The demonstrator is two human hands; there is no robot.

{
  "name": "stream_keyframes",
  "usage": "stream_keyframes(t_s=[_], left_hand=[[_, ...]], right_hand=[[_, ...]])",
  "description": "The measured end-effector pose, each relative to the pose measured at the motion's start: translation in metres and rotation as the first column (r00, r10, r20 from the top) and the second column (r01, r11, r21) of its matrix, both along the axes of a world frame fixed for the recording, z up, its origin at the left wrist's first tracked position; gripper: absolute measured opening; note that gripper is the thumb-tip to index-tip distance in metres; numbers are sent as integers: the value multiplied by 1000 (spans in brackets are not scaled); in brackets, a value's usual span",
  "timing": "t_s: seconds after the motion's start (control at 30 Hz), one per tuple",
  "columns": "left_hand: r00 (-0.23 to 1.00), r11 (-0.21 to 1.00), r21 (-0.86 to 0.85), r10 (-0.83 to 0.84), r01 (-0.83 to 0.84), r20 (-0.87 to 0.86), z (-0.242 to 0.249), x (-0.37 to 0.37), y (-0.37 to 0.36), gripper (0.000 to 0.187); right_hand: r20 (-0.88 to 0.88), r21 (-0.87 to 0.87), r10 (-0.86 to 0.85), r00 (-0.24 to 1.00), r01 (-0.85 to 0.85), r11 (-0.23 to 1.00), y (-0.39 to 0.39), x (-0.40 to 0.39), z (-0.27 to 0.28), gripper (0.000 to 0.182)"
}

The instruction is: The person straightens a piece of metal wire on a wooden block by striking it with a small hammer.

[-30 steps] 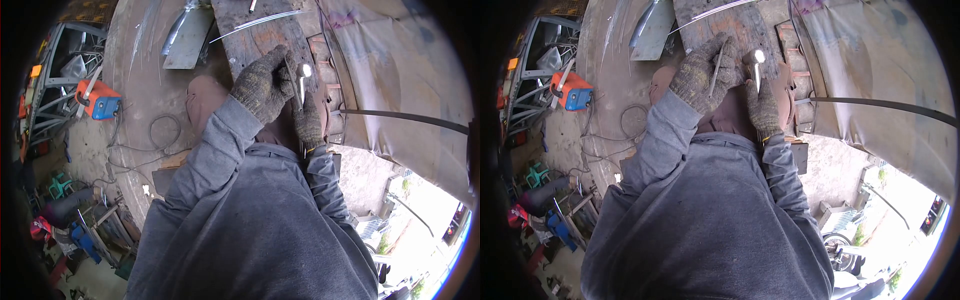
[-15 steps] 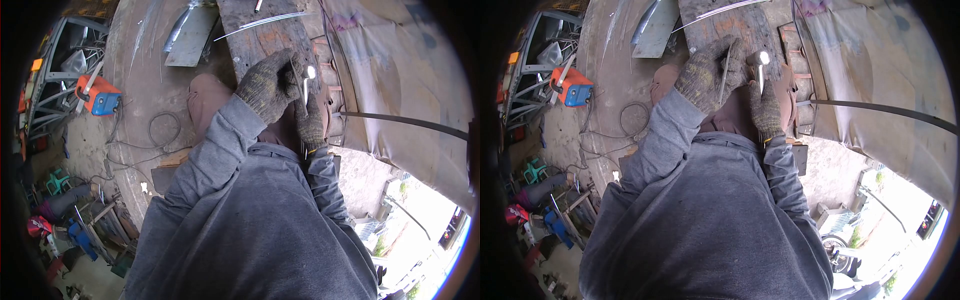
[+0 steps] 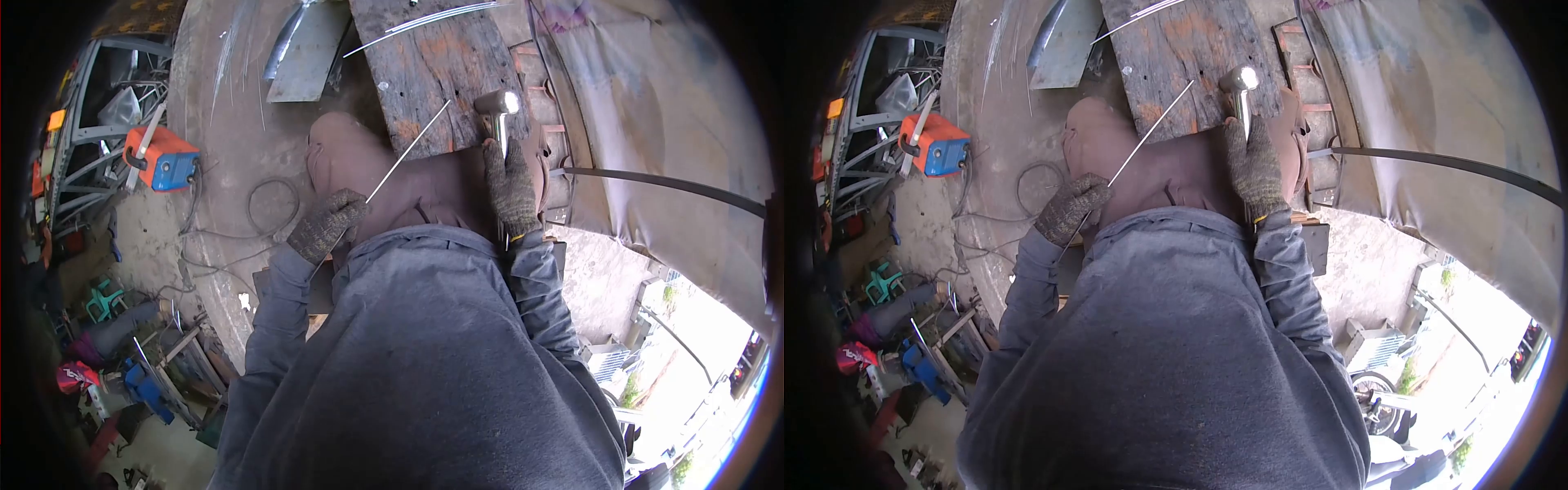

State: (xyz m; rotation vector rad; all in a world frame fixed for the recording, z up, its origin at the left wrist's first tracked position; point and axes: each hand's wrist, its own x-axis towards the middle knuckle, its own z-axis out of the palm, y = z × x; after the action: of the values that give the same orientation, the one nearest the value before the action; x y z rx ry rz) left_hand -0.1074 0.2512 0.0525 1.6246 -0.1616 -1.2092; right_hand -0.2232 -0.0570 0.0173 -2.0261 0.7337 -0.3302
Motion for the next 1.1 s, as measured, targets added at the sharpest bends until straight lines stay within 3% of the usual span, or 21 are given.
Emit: stream_keyframes(t_s=[0.07,0.2,0.27,0.37,0.47,0.6,0.67,0.8,0.87,1.1], left_hand=[[970,996,81,-66,48,235,-3,-9,4,18],[963,990,138,-48,11,265,-6,-20,2,21],[859,991,135,-72,4,506,-11,-26,1,21],[793,983,173,-56,-62,607,-14,-34,0,24],[782,985,146,-17,-95,623,-18,-40,-2,23],[778,980,171,-30,-100,628,-10,-42,-6,22],[788,971,190,-4,-144,616,-6,-43,-7,23],[770,965,229,-48,-129,636,-5,-41,-7,24],[741,971,199,-36,-133,670,-9,-43,-5,23],[714,967,191,-13,-170,700,-16,-47,-5,23]], right_hand=[[-103,80,-6,995,15,997,2,3,11,30],[-8,106,12,1000,-11,994,0,1,7,29],[-112,100,28,993,-17,995,-2,1,11,28],[-115,45,30,993,-24,999,1,3,20,28],[-50,155,18,999,-10,988,1,1,10,27],[-71,90,27,997,-21,996,3,-1,7,27],[219,9,54,974,-57,998,2,-3,-17,21],[99,95,38,994,-47,994,6,-4,2,22],[-76,133,38,996,-28,991,12,-3,24,27],[9,165,63,998,-64,984,32,3,74,31]])
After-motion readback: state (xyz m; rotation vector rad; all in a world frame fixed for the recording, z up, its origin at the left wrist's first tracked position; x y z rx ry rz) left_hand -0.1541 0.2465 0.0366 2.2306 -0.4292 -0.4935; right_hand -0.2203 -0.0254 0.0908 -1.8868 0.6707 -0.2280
